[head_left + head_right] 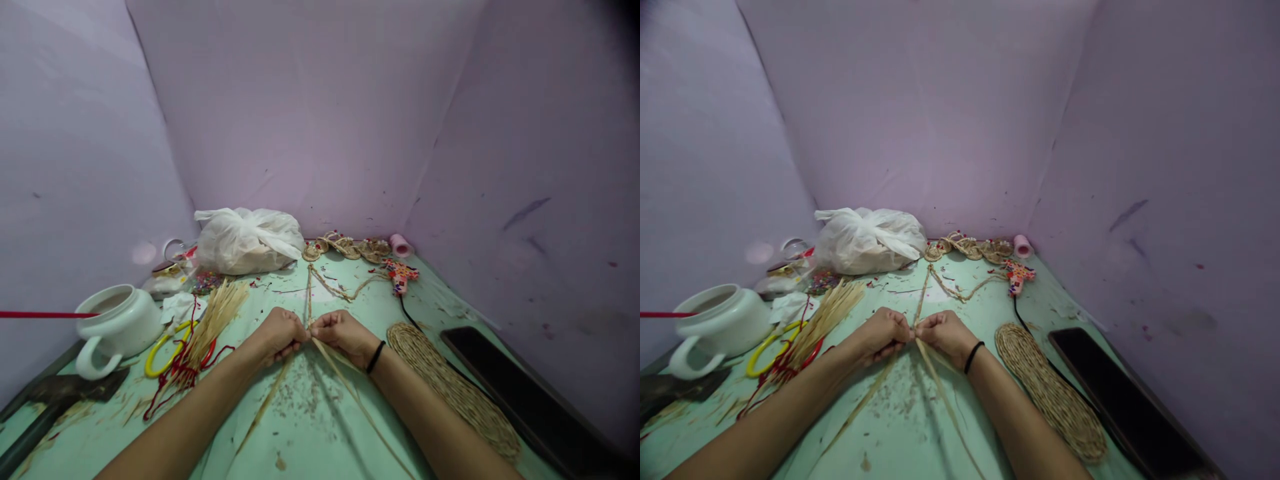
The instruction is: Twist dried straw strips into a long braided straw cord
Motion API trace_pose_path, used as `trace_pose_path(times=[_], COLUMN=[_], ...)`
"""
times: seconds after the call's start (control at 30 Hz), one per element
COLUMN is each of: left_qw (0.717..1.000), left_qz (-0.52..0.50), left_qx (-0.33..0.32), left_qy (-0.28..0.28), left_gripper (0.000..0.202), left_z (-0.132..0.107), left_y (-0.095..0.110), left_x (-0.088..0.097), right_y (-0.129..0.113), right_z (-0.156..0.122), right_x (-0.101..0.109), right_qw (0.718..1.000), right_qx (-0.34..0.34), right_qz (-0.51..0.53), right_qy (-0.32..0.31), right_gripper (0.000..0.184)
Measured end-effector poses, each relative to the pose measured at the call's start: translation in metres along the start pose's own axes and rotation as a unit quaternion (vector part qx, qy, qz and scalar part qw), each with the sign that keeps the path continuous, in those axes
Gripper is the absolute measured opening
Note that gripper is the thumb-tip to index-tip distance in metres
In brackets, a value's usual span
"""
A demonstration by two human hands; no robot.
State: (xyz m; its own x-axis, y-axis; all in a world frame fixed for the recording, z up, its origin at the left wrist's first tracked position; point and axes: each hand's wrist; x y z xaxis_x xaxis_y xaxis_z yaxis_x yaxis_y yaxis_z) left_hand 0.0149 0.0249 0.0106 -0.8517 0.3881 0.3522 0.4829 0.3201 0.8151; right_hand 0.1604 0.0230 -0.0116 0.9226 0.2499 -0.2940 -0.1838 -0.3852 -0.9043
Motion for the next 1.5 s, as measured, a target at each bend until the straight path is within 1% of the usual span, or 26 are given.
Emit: trace_pose_path(times=[0.07,0.13,0.17,0.27,0.37,0.5,0.6,0.67,0.73,0.8,0.83,0.9,0.97,1.0,1.03,1.13,1.2,1.23,1.27,1.3,1.33,1.37,1.4,1.43,1.47,1.5], left_qw=[1.0,0.999,0.999,0.999,0.997,0.994,0.993,0.992,0.992,0.992,0.992,0.993,0.996,0.997,0.997,0.998,0.998,0.998,0.998,0.997,0.997,0.997,0.996,0.996,0.996,0.996], left_qz=[-0.01,-0.021,-0.027,-0.037,-0.023,-0.009,-0.01,-0.028,-0.056,-0.082,-0.09,-0.089,-0.075,-0.069,-0.065,-0.066,-0.064,-0.061,-0.059,-0.059,-0.059,-0.059,-0.059,-0.058,-0.055,-0.052], left_qx=[-0.02,-0.027,-0.023,-0.005,-0.017,-0.05,-0.052,-0.038,-0.01,0.01,0.012,0.0,-0.006,-0.003,0.001,0.003,-0.005,-0.008,-0.01,-0.011,-0.011,-0.013,-0.016,-0.02,-0.024,-0.028], left_qy=[-0.02,-0.023,-0.015,0.029,0.071,0.095,0.11,0.116,0.108,0.094,0.085,0.071,0.053,0.041,0.031,0.009,-0.01,-0.02,-0.03,-0.039,-0.047,-0.053,-0.058,-0.06,-0.061,-0.06], left_gripper=[0.006,0.005,0.004,0.002,0.004,0.008,0.011,0.015,0.017,0.017,0.017,0.016,0.014,0.013,0.012,0.013,0.016,0.016,0.015,0.015,0.015,0.016,0.016,0.017,0.017,0.018], left_z=[-0.001,-0.001,-0.002,-0.003,-0.003,-0.001,-0.001,-0.003,-0.006,-0.009,-0.01,-0.011,-0.01,-0.009,-0.009,-0.008,-0.008,-0.008,-0.007,-0.006,-0.005,-0.004,-0.003,-0.002,-0.001,-0.001], left_y=[0.001,0.002,0.002,0.004,0.005,0.003,0.003,0.006,0.009,0.011,0.011,0.011,0.009,0.008,0.007,0.005,0.003,0.002,0.0,-0.002,-0.004,-0.005,-0.007,-0.009,-0.01,-0.011], left_x=[0.0,-0.001,-0.001,-0.005,-0.009,-0.011,-0.013,-0.013,-0.012,-0.01,-0.008,-0.005,-0.003,-0.002,-0.002,-0.002,-0.001,0.0,0.002,0.004,0.006,0.008,0.009,0.01,0.01,0.01], right_y=[0.002,0.003,0.004,0.005,0.004,-0.003,-0.01,-0.013,-0.014,-0.014,-0.013,-0.012,-0.01,-0.009,-0.008,-0.009,-0.016,-0.021,-0.027,-0.033,-0.039,-0.043,-0.045,-0.044,-0.042,-0.038], right_z=[0.002,0.003,0.003,0.005,0.005,-0.001,-0.012,-0.021,-0.029,-0.035,-0.036,-0.038,-0.038,-0.039,-0.039,-0.043,-0.045,-0.045,-0.044,-0.043,-0.041,-0.038,-0.035,-0.033,-0.03,-0.028], right_x=[0.0,-0.001,-0.002,-0.002,0.001,0.0,-0.012,-0.023,-0.033,-0.041,-0.043,-0.047,-0.051,-0.052,-0.054,-0.055,-0.049,-0.043,-0.036,-0.029,-0.022,-0.017,-0.013,-0.012,-0.013,-0.016], right_qw=[1.0,0.998,0.998,0.993,0.973,0.917,0.877,0.839,0.792,0.752,0.737,0.716,0.708,0.713,0.724,0.772,0.817,0.845,0.879,0.916,0.949,0.972,0.985,0.99,0.993,0.995], right_qx=[0.015,0.03,0.037,0.053,0.07,0.082,0.093,0.129,0.17,0.188,0.189,0.188,0.189,0.189,0.189,0.191,0.165,0.139,0.1,0.061,0.038,0.026,0.016,0.004,-0.011,-0.031], right_qz=[-0.018,-0.039,-0.05,-0.101,-0.207,-0.37,-0.451,-0.51,-0.567,-0.612,-0.629,-0.655,-0.664,-0.66,-0.651,-0.601,-0.552,-0.516,-0.463,-0.393,-0.314,-0.227,-0.146,-0.076,-0.021,0.015], right_qy=[0.013,0.025,0.03,0.043,0.069,0.121,0.135,0.14,0.152,0.16,0.16,0.154,0.147,0.141,0.131,0.081,0.014,-0.019,-0.049,-0.048,-0.007,0.051,0.095,0.12,0.119,0.096], right_gripper=[0.013,0.011,0.009,0.007,0.008,0.016,0.017,0.016,0.018,0.02,0.02,0.021,0.022,0.022,0.022,0.018,0.013,0.011,0.01,0.011,0.01,0.008,0.005,0.001,0.004,0.007])
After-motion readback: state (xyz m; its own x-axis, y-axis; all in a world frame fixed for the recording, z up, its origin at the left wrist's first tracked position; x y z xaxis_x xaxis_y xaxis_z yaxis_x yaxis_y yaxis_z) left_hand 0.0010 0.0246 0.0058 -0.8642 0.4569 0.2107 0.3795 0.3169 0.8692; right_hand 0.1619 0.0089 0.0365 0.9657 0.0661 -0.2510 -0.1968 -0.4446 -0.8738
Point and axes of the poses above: each hand's wrist, its own z-axis towards the middle knuckle, its own x-axis out of the back of the hand, y = z × x, and after that the axes turned 7 degrees about z, right-handed
